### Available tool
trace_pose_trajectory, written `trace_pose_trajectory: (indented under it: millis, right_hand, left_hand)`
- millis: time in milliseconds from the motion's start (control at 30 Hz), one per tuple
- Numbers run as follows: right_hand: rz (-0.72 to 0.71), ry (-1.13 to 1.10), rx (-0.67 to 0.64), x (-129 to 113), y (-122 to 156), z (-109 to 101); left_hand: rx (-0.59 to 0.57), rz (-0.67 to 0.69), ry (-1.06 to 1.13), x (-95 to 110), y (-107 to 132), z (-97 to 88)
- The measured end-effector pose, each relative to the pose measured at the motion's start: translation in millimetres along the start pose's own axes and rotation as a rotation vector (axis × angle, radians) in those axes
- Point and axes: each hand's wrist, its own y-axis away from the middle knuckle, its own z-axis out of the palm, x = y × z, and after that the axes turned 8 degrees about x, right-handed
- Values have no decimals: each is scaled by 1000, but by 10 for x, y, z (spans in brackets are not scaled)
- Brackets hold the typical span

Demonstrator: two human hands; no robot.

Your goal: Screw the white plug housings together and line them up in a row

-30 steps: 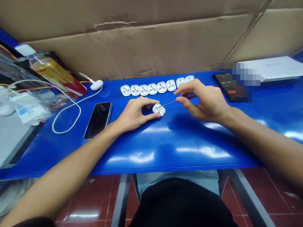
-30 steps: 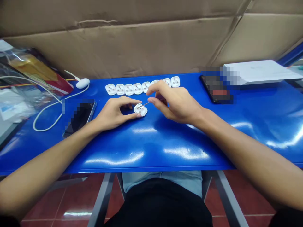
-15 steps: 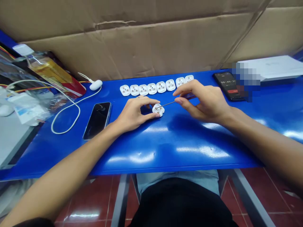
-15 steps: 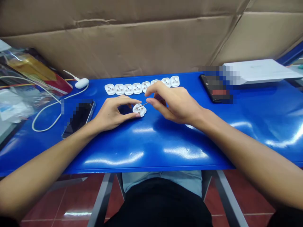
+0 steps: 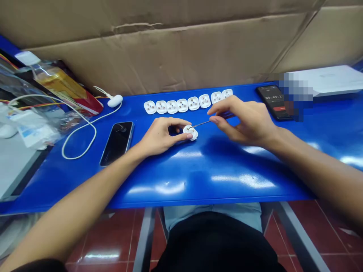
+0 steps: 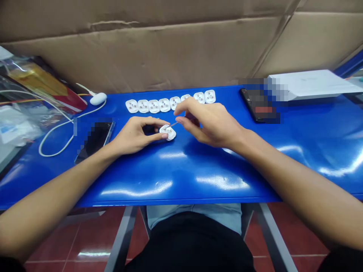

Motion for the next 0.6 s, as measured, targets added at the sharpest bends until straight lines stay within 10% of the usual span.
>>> trace_pose_trajectory:
  millis: [600]
  right_hand:
    - [39, -25, -62, -18, -23, -46]
  left_hand:
    - [-27, 40, -4, -31, 2, -10]
